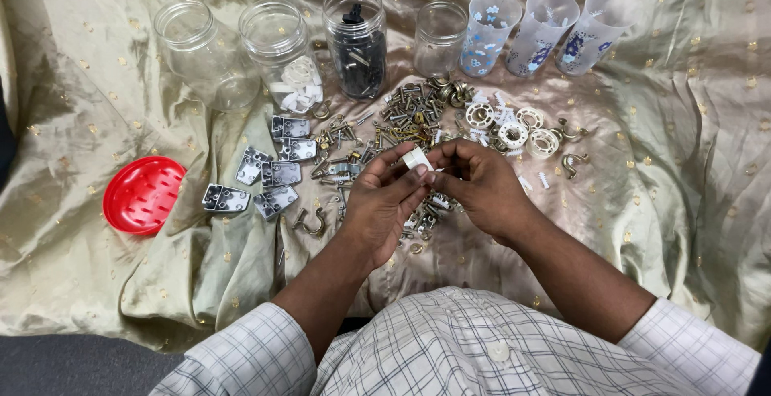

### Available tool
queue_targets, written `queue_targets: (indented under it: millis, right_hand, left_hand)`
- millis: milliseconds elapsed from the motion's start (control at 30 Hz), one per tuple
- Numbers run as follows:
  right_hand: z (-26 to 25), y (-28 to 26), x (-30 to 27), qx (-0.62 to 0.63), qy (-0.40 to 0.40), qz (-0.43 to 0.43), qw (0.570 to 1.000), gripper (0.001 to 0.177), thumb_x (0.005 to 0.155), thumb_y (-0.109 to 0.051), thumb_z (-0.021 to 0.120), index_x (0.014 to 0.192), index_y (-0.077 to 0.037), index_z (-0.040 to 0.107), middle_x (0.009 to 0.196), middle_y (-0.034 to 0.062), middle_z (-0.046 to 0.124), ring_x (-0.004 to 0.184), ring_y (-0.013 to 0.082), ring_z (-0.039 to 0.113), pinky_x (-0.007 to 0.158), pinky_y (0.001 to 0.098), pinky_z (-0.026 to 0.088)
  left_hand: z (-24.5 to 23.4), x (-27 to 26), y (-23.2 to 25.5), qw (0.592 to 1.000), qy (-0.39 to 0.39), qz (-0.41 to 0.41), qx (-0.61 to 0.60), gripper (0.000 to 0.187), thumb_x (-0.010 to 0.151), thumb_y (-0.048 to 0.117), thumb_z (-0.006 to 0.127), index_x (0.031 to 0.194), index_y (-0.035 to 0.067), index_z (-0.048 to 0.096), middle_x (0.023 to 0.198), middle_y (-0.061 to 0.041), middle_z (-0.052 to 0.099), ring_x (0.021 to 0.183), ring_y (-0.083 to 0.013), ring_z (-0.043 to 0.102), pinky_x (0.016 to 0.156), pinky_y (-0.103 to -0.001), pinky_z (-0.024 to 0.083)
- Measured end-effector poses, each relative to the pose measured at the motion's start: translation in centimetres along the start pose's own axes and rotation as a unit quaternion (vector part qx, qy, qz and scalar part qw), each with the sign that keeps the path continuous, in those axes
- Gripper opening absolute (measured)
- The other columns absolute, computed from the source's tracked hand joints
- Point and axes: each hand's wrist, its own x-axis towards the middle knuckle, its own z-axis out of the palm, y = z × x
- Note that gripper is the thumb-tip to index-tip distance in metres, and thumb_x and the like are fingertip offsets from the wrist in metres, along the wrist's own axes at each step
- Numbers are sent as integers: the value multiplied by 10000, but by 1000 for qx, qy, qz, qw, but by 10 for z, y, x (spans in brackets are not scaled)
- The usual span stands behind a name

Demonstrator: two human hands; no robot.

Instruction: The person sits on a patterned cloth and sorts a mixed pile of small hardware items by hand. They pick up white plastic spacers and place them into a clear jar, then handle metal hinges and other small metal parts, moving them into separate piles or containers.

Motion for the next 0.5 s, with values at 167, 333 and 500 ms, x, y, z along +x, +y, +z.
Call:
queue_targets:
  millis: [167,333,500]
  right_hand:
    - [0,3,1,-15,-4,1,1000,212,924,-45,705,1131,-14,674,1028,48,720,936,107,680,851,270,590]
    - [-1,6,4,-3,-4,0,1000,212,926,-32,700,1132,-9,662,1022,48,709,938,112,677,857,275,592]
    - [-3,2,7,-26,-13,3,1000,227,922,-43,692,1147,-22,672,1038,46,733,948,107,691,869,273,590]
  left_hand:
    - [-2,0,0,1000,-3,5,6,440,907,-18,686,1323,41,553,1181,-102,663,1019,-148,680,904,-269,591]
    - [-5,4,1,1000,-4,5,12,434,905,-18,694,1321,31,579,1170,-88,661,1002,-142,681,878,-268,598]
    - [-5,5,4,1000,-8,11,15,431,906,-5,697,1320,17,577,1170,-99,684,967,-140,685,842,-261,593]
